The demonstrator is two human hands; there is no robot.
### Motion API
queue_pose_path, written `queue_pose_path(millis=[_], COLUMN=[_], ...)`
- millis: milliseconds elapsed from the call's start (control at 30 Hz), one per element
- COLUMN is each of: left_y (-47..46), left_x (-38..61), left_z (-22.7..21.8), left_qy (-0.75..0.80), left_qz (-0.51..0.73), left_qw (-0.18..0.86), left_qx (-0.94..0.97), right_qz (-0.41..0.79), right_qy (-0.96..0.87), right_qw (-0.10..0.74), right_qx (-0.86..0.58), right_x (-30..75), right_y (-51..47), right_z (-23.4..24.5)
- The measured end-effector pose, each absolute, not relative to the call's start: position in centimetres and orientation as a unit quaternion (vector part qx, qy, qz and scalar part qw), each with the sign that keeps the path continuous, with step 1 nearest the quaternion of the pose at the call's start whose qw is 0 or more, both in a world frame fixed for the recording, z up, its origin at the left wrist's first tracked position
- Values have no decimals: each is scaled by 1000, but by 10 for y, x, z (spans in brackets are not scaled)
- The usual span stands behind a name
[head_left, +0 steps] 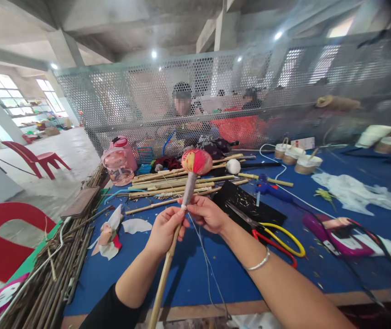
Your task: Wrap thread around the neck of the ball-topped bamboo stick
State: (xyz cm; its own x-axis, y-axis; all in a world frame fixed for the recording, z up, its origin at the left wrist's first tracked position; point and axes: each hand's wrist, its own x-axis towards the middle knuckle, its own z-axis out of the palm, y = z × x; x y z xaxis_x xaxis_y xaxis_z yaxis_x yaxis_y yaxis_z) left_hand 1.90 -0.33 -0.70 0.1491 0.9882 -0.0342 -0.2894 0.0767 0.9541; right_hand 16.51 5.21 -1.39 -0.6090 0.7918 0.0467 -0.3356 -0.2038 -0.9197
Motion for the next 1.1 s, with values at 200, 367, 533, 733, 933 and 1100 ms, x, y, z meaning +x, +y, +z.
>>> queue_pose_path(millis=[200,367,533,733,933,1100], left_y=[-4,-4,-7,-9,-5,-6], left_x=[23,25,23,24,23,24], left_z=[-17,-19,-12,-8,-14,-16], left_qy=[454,542,532,435,501,543], left_qz=[464,516,518,517,490,515], left_qw=[612,463,495,585,546,467], left_qx=[452,475,451,448,460,472], right_qz=[688,657,657,707,661,648], right_qy=[-519,-529,-568,-534,-538,-550], right_qw=[420,441,400,387,419,418], right_qx=[-284,-308,-293,-254,-313,-323], right_x=[157,154,166,170,159,158], right_y=[45,46,52,51,49,51], right_z=[-18,-21,-19,-15,-21,-22])
